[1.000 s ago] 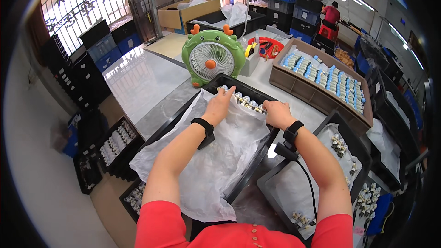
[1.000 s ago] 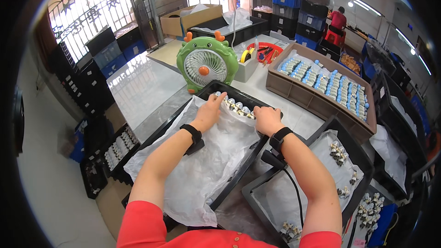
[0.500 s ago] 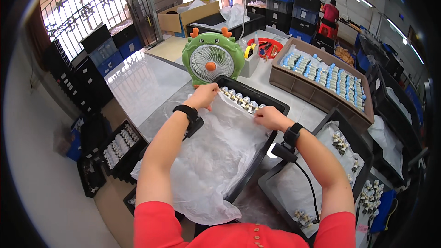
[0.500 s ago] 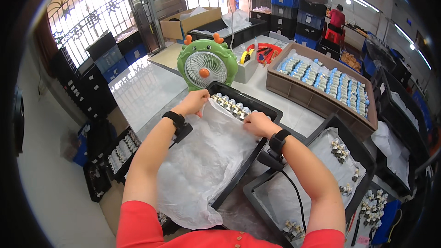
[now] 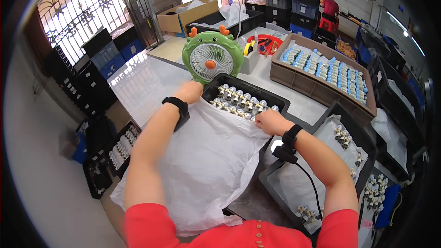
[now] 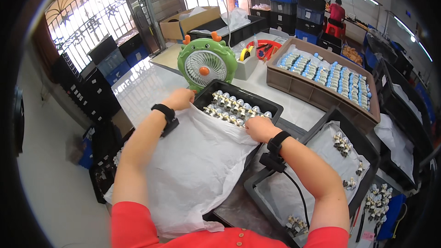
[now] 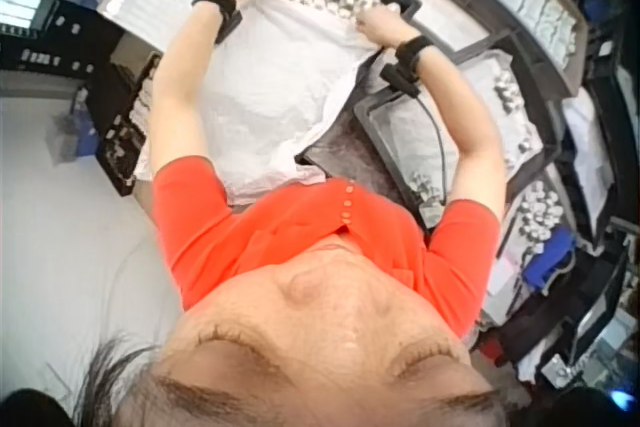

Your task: The person picks small cylindrical components from a black tray and wraps them individually in white tissue paper. They then place the wrapped items into a second black tray. The process is repeated for multiple units.

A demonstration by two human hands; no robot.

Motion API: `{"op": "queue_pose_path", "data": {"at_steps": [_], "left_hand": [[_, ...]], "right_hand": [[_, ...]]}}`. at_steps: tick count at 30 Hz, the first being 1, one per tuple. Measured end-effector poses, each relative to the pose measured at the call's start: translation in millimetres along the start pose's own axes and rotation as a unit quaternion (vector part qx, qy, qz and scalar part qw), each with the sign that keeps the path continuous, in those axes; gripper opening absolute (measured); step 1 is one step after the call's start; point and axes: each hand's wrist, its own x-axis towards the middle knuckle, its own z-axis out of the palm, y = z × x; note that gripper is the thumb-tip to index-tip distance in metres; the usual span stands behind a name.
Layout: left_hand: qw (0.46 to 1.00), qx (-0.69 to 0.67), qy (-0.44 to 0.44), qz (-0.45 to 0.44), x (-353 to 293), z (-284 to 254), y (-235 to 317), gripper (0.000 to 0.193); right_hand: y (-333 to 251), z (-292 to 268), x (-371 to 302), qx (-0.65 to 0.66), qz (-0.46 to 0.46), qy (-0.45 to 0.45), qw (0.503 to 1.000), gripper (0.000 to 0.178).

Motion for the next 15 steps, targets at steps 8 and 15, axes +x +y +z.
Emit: {"op": "queue_pose_path", "data": {"at_steps": [8,15], "left_hand": [[0.975,-0.016,0.203,-0.093,18.7,33.6,71.0,0.014],[0.915,-0.215,0.246,-0.236,40.1,51.8,82.1,0.016]], "right_hand": [[27.8,-8.2,0.9,-0.11,0.108,0.068,0.986,0.016],[27.6,-14.0,3.5,-0.14,0.104,0.021,0.984,0.017]]}}
